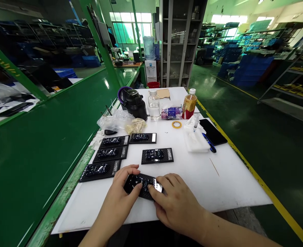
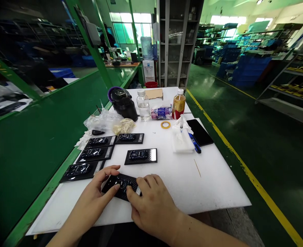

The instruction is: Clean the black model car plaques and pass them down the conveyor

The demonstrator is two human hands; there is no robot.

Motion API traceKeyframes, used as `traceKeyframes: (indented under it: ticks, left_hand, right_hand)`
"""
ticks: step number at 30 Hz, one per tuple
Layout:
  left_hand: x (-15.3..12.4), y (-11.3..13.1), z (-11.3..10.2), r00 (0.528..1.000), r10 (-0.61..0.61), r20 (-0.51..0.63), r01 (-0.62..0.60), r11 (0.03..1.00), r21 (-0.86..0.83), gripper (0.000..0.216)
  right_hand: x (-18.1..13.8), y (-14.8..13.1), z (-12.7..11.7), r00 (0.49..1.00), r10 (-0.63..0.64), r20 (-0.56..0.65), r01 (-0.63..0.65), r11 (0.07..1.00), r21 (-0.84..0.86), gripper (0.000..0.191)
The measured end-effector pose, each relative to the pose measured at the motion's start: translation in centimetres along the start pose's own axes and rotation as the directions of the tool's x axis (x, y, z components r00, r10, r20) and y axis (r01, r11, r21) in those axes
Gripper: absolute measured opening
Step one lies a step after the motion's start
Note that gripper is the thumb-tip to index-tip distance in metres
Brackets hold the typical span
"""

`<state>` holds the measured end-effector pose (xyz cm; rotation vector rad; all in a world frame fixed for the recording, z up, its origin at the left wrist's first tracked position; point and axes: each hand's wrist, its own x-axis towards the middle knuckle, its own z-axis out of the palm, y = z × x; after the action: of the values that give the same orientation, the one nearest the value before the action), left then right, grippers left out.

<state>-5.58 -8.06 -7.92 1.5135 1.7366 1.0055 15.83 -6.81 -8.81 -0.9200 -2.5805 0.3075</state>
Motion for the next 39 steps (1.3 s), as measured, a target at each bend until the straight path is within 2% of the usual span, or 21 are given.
traceKeyframes:
  ticks: [6, 18, 24, 29, 33, 39]
  left_hand:
    - [0.1, -0.3, 0.1, 1.0, 0.004, -0.003, -0.004, 1.0, -0.011, 0.022]
    - [0.0, -0.3, -1.0, 0.996, -0.079, 0.042, 0.085, 0.984, -0.158, 0.02]
    - [-0.1, -0.3, -0.2, 0.999, 0.035, -0.023, -0.034, 0.999, 0.031, 0.015]
    - [-0.3, 0.3, 1.1, 0.986, 0.155, -0.062, -0.138, 0.967, 0.215, 0.012]
    - [-0.5, 0.3, 1.6, 0.976, 0.201, -0.084, -0.173, 0.95, 0.261, 0.011]
    - [-0.7, 0.3, 1.7, 0.971, 0.205, -0.123, -0.168, 0.951, 0.259, 0.013]
  right_hand:
    - [0.0, 0.0, 0.0, 1.0, 0.007, -0.022, -0.007, 1.0, 0.007, 0.046]
    - [-0.3, -0.1, -0.2, 0.999, 0.045, 0.006, -0.045, 0.995, 0.088, 0.048]
    - [0.1, -0.3, 0.1, 1.0, 0.011, 0.012, -0.01, 1.0, -0.009, 0.048]
    - [0.5, 0.1, -0.6, 0.997, -0.043, 0.061, 0.046, 0.997, -0.054, 0.047]
    - [0.4, 0.3, -0.8, 0.998, -0.044, 0.055, 0.046, 0.998, -0.044, 0.046]
    - [-0.3, 0.4, -0.6, 0.999, -0.023, 0.029, 0.022, 0.999, 0.033, 0.046]
